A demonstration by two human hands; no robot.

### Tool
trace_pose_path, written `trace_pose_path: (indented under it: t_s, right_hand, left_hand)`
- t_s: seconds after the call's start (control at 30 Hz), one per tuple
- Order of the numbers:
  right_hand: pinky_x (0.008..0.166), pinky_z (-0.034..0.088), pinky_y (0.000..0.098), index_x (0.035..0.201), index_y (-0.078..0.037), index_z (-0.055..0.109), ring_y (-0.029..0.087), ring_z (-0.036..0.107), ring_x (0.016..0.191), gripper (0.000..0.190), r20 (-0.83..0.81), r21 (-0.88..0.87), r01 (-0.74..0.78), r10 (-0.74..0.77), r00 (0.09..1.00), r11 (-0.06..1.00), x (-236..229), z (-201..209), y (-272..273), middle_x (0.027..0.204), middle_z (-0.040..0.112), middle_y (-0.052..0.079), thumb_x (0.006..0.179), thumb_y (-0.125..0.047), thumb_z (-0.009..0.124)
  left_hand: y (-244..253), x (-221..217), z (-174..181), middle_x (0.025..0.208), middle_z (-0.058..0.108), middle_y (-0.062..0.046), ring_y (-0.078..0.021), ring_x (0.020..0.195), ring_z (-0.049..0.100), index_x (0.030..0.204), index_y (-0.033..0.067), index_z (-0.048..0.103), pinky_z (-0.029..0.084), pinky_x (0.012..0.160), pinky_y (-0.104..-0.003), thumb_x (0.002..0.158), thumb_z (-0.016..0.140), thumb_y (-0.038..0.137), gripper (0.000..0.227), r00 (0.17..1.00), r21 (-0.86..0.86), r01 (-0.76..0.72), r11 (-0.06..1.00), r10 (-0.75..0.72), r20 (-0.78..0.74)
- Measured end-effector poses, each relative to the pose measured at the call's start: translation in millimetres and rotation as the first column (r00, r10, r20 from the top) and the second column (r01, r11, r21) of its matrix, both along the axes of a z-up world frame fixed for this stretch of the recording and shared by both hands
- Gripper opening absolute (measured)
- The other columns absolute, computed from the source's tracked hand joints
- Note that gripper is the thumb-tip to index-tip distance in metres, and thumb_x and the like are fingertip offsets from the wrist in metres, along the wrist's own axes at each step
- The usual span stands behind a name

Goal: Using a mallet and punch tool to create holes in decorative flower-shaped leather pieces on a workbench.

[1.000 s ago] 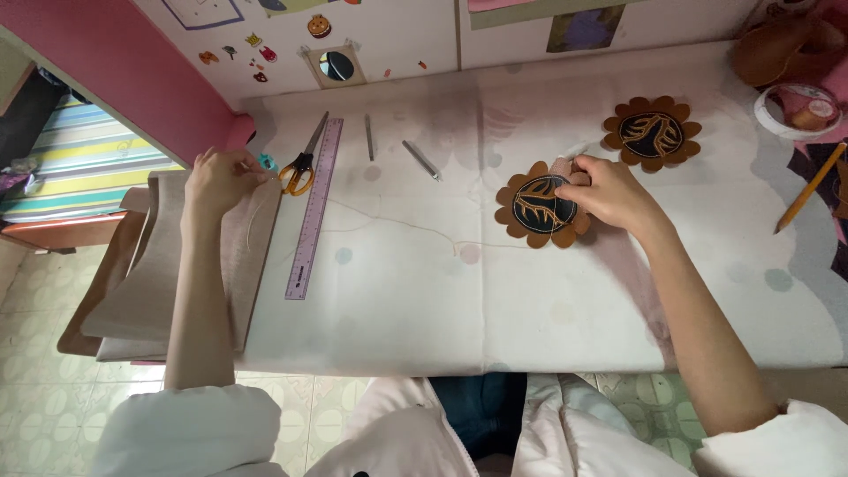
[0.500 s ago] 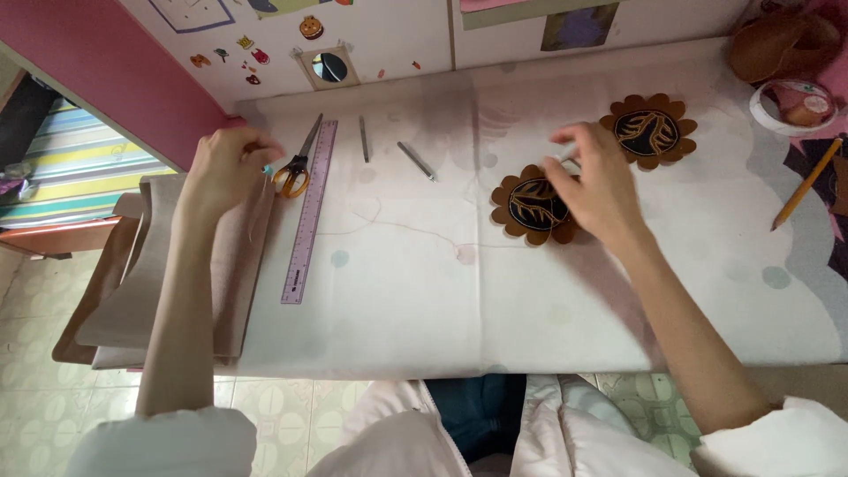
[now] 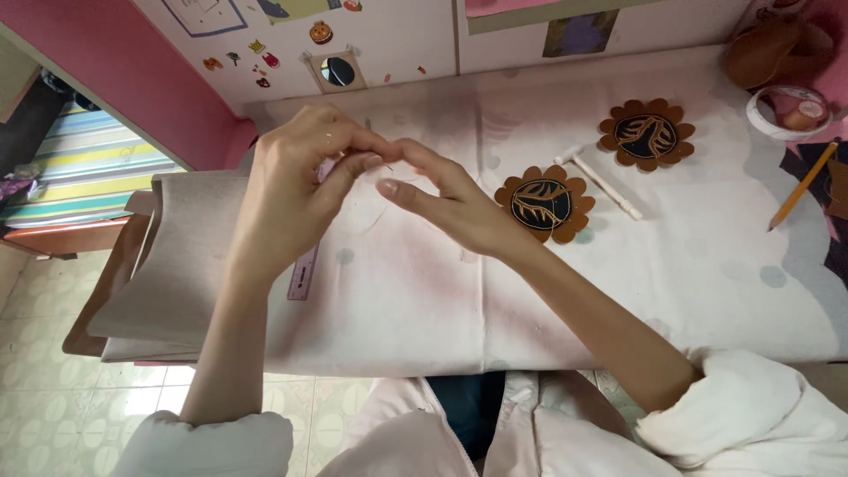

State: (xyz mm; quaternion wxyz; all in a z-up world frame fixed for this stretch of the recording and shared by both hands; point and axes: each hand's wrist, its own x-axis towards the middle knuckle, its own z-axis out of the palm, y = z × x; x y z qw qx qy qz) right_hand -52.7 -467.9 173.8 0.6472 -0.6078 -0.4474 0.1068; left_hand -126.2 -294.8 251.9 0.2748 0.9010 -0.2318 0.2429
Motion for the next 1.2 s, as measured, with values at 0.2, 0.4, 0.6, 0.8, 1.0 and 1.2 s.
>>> trace_pose_path:
  t_s: [0.2,0.4,0.6,0.8,1.0,1.2]
  right_hand:
    - [0.102,0.053,0.0330,0.111,-0.010,0.059,0.012,0.060,0.106,0.020,-0.077,0.248,-0.041,0.062,0.995,0.968,-5,-2,16,0.108,0.059,-0.002,0.107,-0.029,0.054]
    - [0.070,0.066,0.0380,0.109,-0.006,0.049,0.024,0.068,0.075,0.018,-0.169,0.275,-0.157,0.209,0.963,0.948,-12,5,18,0.081,0.063,0.013,0.108,-0.024,0.047]
    - [0.043,0.026,0.0208,0.152,-0.020,0.048,0.007,0.036,0.052,0.044,-0.156,0.071,-0.154,0.163,0.974,0.986,1,7,12,0.095,0.053,0.002,0.109,-0.028,0.052]
    - [0.055,0.030,0.0218,0.094,-0.010,0.062,0.007,0.037,0.059,0.029,-0.031,-0.246,-0.138,0.135,0.990,0.959,-7,35,-11,0.066,0.040,-0.004,0.109,-0.026,0.042]
    - [0.059,0.025,0.0273,0.090,-0.011,0.066,0.012,0.030,0.060,0.032,-0.136,-0.602,-0.068,-0.018,0.991,0.795,-17,30,-16,0.064,0.033,-0.002,0.104,-0.027,0.042]
    - [0.051,0.032,0.0229,0.098,-0.004,0.067,0.008,0.034,0.047,0.027,-0.166,-0.370,-0.149,0.093,0.982,0.917,31,-55,-33,0.052,0.038,-0.005,0.105,-0.014,0.043]
  left_hand:
    - [-6,-1,-8,0.097,0.071,-0.005,-0.0118,0.071,0.065,0.109,0.0057,0.072,0.056,0.066,-0.023,0.100,0.073,0.012,0.011,0.999,-0.275,-0.042,0.961,0.037,-0.025]
    - [4,14,-44,0.094,0.075,-0.006,-0.0129,0.083,0.070,0.115,0.0033,0.072,0.064,0.083,-0.031,0.092,0.077,0.014,0.026,0.923,-0.855,0.014,0.518,-0.335,-0.188]
    - [8,16,-52,0.106,0.066,0.001,-0.0119,0.103,0.060,0.103,0.0132,0.078,0.052,0.089,-0.029,0.095,0.075,0.022,0.012,0.915,-0.866,0.090,0.492,-0.384,-0.123]
    - [5,-13,15,0.095,0.073,-0.012,-0.0240,0.091,0.078,0.099,0.0078,0.055,0.068,0.091,-0.033,0.107,0.053,0.021,0.016,0.957,-0.882,0.071,0.465,-0.282,-0.072]
    - [101,-30,25,0.074,0.021,0.007,-0.0072,0.061,0.013,0.091,0.0208,0.044,0.021,0.060,-0.025,0.112,0.054,0.015,0.024,0.945,-0.942,0.180,0.282,-0.316,0.086]
    - [271,-19,-18,0.151,0.040,-0.019,-0.0308,0.144,0.034,0.154,0.0004,0.036,0.026,0.124,-0.048,0.126,0.036,-0.003,0.029,0.952,-0.202,-0.142,0.969,0.190,0.239]
